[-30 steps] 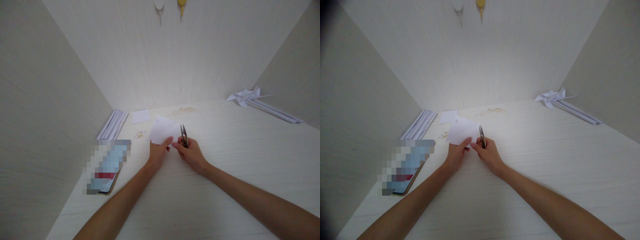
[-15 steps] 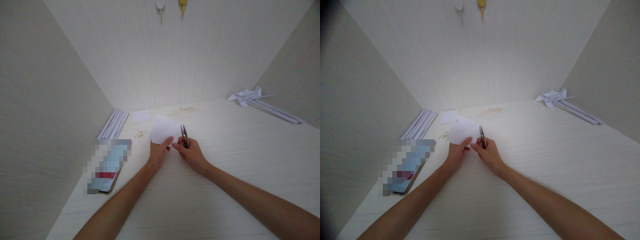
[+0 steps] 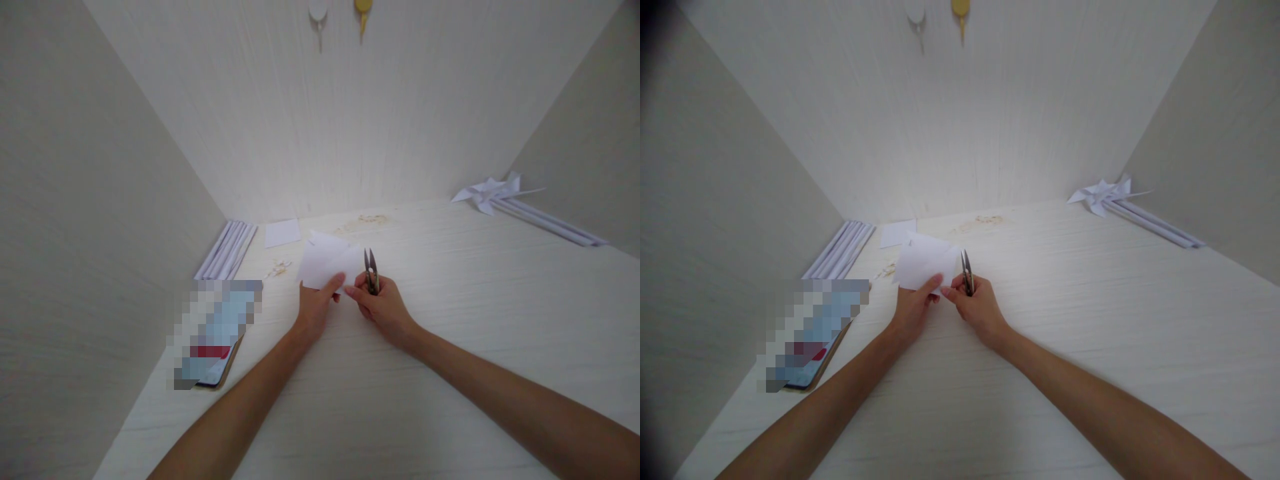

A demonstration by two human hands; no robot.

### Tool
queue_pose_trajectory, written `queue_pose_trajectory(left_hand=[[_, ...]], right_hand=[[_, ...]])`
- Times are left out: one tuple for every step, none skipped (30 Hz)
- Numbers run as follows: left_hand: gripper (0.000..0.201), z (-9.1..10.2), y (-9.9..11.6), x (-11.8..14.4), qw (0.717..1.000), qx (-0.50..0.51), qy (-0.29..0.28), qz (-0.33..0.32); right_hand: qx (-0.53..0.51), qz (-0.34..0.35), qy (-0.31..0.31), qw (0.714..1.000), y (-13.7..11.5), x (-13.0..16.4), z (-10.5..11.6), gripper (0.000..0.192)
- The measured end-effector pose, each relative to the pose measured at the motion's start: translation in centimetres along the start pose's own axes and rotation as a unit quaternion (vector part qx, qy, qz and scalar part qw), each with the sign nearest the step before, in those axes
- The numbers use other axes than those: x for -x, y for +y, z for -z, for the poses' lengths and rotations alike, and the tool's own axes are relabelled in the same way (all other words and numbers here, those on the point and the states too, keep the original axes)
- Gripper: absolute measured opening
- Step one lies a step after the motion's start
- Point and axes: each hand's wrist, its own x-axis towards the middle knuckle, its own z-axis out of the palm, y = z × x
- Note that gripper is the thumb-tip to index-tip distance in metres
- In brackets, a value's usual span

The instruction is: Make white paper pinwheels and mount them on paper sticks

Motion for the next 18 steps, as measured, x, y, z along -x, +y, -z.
queue_pose_trajectory(left_hand=[[0.021,0.0,0.0,-0.1,1.0,0.007,0.016,-0.001],[0.022,0.1,0.1,-0.2,0.999,0.016,0.038,-0.002],[0.024,0.1,0.2,-0.3,0.998,0.027,0.062,-0.002],[0.026,0.2,0.2,-0.5,0.996,0.04,0.086,-0.002],[0.027,0.2,0.3,-0.6,0.993,0.052,0.105,-0.002],[0.029,0.3,0.3,-0.7,0.991,0.062,0.119,-0.003],[0.031,0.3,0.3,-0.8,0.989,0.069,0.128,-0.004],[0.032,0.4,0.3,-0.9,0.989,0.073,0.131,-0.004],[0.032,0.4,0.3,-0.9,0.988,0.075,0.133,-0.003],[0.032,0.4,0.3,-0.9,0.988,0.076,0.135,-0.004],[0.031,0.4,0.3,-0.9,0.988,0.077,0.136,-0.005],[0.029,0.4,0.4,-0.9,0.988,0.077,0.135,-0.008],[0.028,0.4,0.4,-0.9,0.988,0.078,0.133,-0.012],[0.026,0.3,0.4,-0.8,0.988,0.08,0.129,-0.017],[0.025,0.3,0.5,-0.7,0.989,0.082,0.125,-0.021],[0.025,0.3,0.5,-0.7,0.989,0.086,0.121,-0.022],[0.024,0.2,0.6,-0.6,0.989,0.09,0.119,-0.021],[0.024,0.2,0.6,-0.6,0.989,0.094,0.116,-0.019]], right_hand=[[-0.003,0.0,-0.01,1.0,-0.1,0.0,0.0,0.032],[-0.012,-0.002,-0.028,1.0,-0.1,0.0,0.1,0.031],[-0.025,-0.007,-0.05,0.998,-0.2,0.0,0.1,0.031],[-0.04,-0.015,-0.075,0.996,-0.2,0.0,0.1,0.032],[-0.054,-0.025,-0.1,0.993,-0.2,0.0,0.2,0.034],[-0.062,-0.037,-0.12,0.99,-0.2,0.1,0.2,0.035],[-0.062,-0.048,-0.138,0.987,-0.2,0.1,0.2,0.036],[-0.054,-0.058,-0.152,0.985,-0.2,0.1,0.2,0.035],[-0.042,-0.065,-0.165,0.983,-0.2,0.2,0.2,0.034],[-0.029,-0.069,-0.174,0.982,-0.3,0.2,0.2,0.033],[-0.016,-0.074,-0.182,0.98,-0.4,0.3,0.1,0.033],[-0.003,-0.079,-0.186,0.979,-0.6,0.4,0.0,0.032],[0.009,-0.086,-0.187,0.978,-0.7,0.5,0.0,0.031],[0.02,-0.094,-0.188,0.977,-0.8,0.5,-0.1,0.03],[0.029,-0.103,-0.19,0.976,-0.9,0.6,-0.2,0.029],[0.034,-0.112,-0.191,0.975,-1.0,0.7,-0.2,0.028],[0.035,-0.12,-0.191,0.974,-1.1,0.8,-0.3,0.027],[0.032,-0.125,-0.189,0.973,-1.1,0.9,-0.3,0.026]])
